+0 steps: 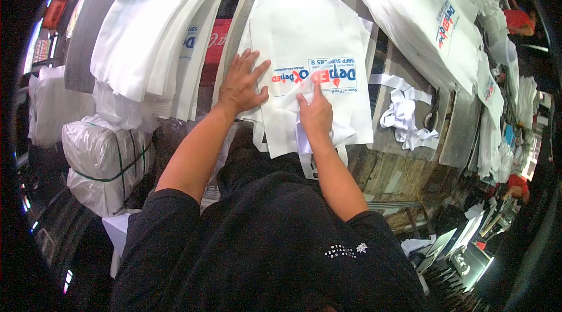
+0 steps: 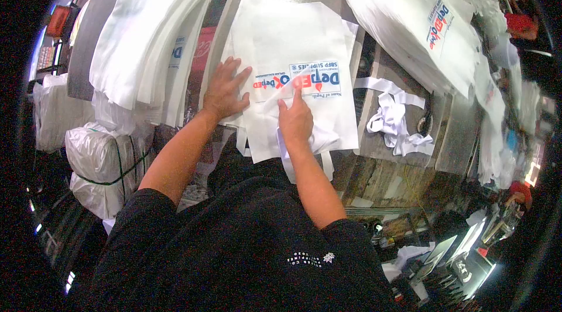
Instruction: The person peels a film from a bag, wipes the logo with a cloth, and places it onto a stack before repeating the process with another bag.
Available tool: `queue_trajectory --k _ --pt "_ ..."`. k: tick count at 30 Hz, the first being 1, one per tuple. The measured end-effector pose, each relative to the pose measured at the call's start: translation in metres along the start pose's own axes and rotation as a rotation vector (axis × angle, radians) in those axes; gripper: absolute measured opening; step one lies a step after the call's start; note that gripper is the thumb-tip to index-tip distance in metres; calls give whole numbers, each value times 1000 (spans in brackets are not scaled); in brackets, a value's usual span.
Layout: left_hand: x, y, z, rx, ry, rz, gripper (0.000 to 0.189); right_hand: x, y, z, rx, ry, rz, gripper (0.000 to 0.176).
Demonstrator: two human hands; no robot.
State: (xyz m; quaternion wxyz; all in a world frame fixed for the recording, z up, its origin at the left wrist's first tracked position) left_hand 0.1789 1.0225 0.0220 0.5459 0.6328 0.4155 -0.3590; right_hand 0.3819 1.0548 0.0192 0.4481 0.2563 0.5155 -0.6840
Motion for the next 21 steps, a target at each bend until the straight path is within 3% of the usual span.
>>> queue_trajectory --k 10,13,19,21 --pt "3 -1 0 -2 -1 0 65 3 5 3 32 18 -13 63" --pt "2 -1 1 2 3 10 65 -6 4 1 -85 113 65 64" --pt "3 -1 0 0 -2 -11 65 -20 5 -20 -202 91 139 78" --pt "3 -1 0 0 -2 -6 65 -25 -3 -23 -343 113 126 88"
Point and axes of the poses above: each hand's wrist, its own z-axis away from the middle knuckle, its own x-axis out of the palm, y = z × x, the point moved 7 cm from there along -z, towards the middle knuckle, and after that the axes turned 1 degree about -y, right-handed, at the moved point
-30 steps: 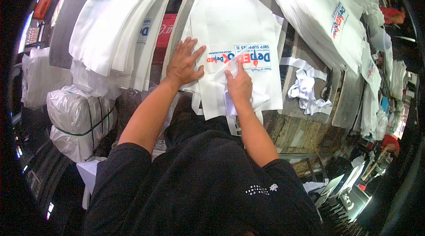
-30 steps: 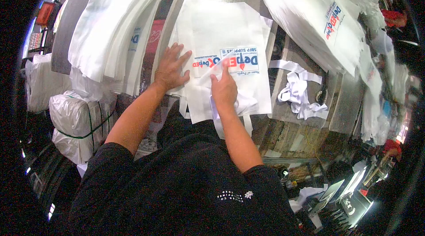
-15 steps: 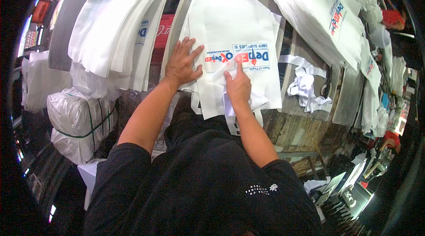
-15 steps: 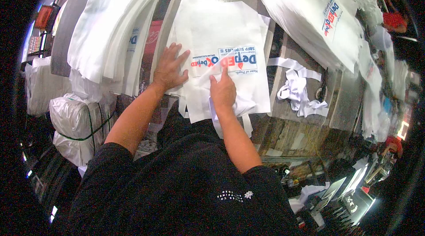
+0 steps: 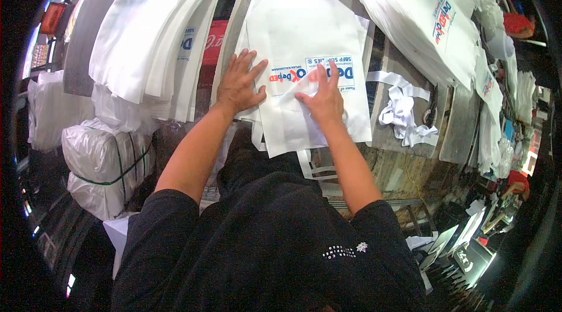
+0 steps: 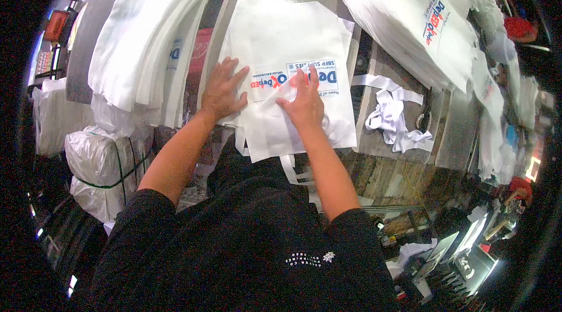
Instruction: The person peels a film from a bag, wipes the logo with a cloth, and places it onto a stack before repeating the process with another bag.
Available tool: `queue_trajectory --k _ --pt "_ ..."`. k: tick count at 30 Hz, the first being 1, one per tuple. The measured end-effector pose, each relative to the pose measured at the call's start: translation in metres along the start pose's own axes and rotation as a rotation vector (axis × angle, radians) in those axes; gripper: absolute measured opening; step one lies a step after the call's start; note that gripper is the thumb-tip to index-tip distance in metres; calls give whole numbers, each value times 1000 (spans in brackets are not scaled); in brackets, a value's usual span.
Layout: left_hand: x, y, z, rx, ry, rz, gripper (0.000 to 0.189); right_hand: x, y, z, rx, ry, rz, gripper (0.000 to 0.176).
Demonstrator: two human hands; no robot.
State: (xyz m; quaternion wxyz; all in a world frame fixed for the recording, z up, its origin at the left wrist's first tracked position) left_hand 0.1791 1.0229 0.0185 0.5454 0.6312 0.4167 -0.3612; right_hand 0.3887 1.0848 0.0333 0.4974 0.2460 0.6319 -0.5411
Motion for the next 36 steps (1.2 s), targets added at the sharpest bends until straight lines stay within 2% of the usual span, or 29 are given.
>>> queue_trajectory --k 4,6,10,12,21,36 --pt "0 1 0 -4 -9 2 64 10 8 -5 -78 -57 9 98" --pt "1 0 0 -4 -8 7 64 23 17 -5 -54 -185 87 101" --pt "1 -1 0 -2 10 17 63 23 15 -3 -61 -156 106 99" --pt "2 -1 0 1 15 31 63 27 20 -1 88 -292 122 100" --pt "0 1 -1 21 4 -7 65 26 16 6 157 -357 144 101" --pt "2 1 -1 4 -20 -34 68 17 6 14 264 -334 157 100"
Point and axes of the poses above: each hand's wrist, its own z-axis away from the middle knuckle, its own x-axis out of the palm, y = z × x, the point moved 7 cm from there along -z, towards the middle knuckle, and after that the axes turned 1 degree about -y, right-handed, at the moved point
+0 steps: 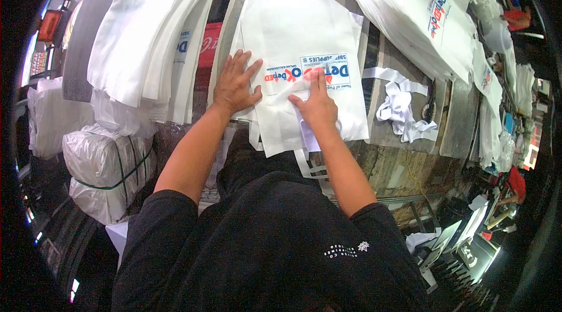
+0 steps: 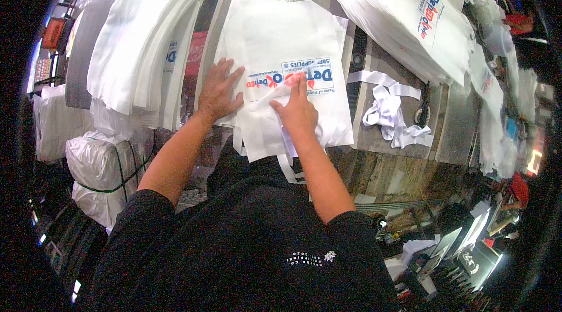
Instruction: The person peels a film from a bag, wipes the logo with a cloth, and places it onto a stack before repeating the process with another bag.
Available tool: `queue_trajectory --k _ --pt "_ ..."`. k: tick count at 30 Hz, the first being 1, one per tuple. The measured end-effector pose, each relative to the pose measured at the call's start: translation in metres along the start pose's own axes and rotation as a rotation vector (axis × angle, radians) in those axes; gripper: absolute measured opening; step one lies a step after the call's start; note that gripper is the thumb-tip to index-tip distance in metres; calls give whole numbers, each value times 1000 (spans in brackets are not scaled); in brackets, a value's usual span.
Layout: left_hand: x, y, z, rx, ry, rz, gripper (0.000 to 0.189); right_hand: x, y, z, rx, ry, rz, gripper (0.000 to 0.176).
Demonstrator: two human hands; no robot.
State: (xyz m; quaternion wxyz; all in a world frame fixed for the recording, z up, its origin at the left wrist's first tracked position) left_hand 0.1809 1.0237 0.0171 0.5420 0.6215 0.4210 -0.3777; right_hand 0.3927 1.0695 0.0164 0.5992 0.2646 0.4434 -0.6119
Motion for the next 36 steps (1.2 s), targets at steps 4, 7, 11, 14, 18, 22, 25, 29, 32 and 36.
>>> queue_trajectory --k 4,7,11,14,18,22,25,29,32,36 --pt "0 -1 0 7 13 19 68 -1 0 1 -1 19 15 101" --pt "-1 -1 0 11 19 22 68 -1 2 -1 -36 88 28 98" --pt "1 -1 1 -1 7 12 68 -21 -3 -5 -75 145 35 95" --pt "0 -1 0 1 15 21 68 -24 0 -13 -64 95 44 97" --pt "1 -1 1 -8 10 45 70 -21 3 -17 -24 36 35 107" --pt "0 -1 1 -5 10 60 72 -17 6 -14 21 -4 8 123" --pt "0 0 0 -3 15 18 68 -16 7 -12 13 30 -50 135" --pt "1 0 -1 -22 -11 -5 69 -14 8 -10 26 47 -40 129" --pt "2 0 0 -22 -10 -9 69 -11 9 -9 4 100 -32 120" --pt "0 1 -1 -14 11 9 68 -12 7 -5 17 93 -19 118"
Point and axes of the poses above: each hand's wrist, its own z-axis away from the middle knuckle, its own x-axis out of the palm, y = z × x, the point moved 7 cm from there along -z, towards the middle knuckle, and after that the axes turned 1 degree about -y, right-handed, at the moved point
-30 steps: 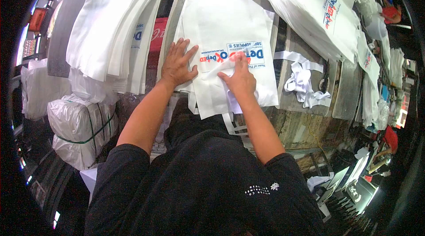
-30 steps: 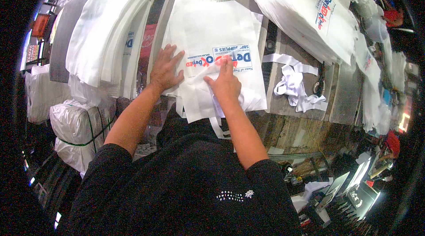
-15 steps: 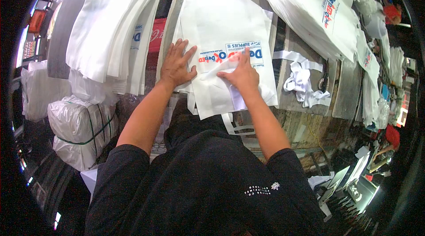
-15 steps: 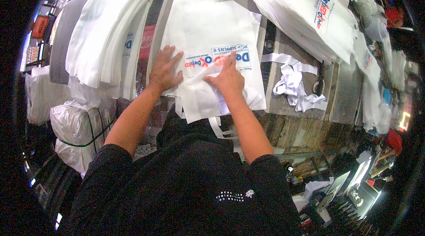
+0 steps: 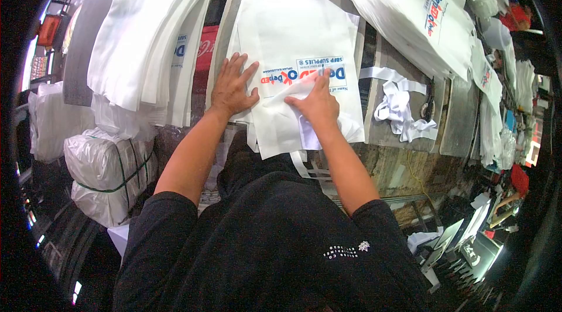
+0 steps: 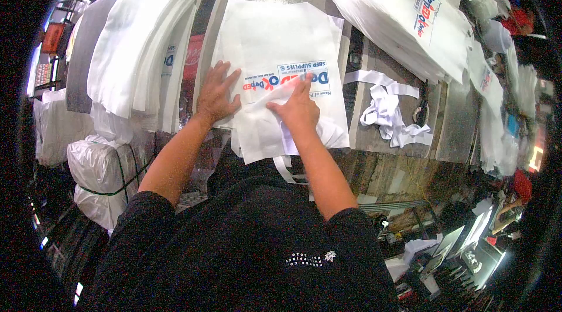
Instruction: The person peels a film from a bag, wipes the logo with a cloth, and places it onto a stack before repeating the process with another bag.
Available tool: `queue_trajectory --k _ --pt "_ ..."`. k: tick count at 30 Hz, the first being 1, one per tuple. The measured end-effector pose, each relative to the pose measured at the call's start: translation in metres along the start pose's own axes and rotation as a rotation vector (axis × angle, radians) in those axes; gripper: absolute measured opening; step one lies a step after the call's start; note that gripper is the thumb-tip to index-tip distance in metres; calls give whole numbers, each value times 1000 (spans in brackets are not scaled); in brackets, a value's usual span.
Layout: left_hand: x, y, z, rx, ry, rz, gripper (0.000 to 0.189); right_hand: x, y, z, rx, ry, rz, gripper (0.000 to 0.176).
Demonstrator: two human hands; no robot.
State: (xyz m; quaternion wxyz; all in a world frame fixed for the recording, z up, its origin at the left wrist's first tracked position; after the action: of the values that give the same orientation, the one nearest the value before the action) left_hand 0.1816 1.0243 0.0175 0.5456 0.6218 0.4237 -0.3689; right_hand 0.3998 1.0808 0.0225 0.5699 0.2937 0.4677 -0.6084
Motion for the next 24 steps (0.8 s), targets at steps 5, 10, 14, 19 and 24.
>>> queue_trajectory --k 5,10,14,19,24 --pt "0 0 0 2 6 4 67 1 -1 2 11 -21 25 115" --pt "0 0 0 3 12 -1 67 2 0 6 1 5 1 111" --pt "0 0 1 9 20 4 68 1 -1 11 -7 23 -3 105" --pt "1 0 1 17 21 -6 67 -4 -5 18 15 24 -22 102" --pt "0 1 1 17 17 -7 68 -5 -6 23 86 -40 -13 94"
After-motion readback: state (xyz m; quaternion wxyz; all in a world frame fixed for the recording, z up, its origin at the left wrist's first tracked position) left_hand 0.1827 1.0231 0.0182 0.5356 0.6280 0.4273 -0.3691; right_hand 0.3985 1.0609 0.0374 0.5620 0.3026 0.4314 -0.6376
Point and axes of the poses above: each hand's wrist, its own z-axis away from the middle knuckle, its own x-axis out of the palm, y = z × x, the point moved 7 cm from there along -z, towards the middle knuckle, and after that the axes turned 1 degree about -y, right-handed, at the moved point
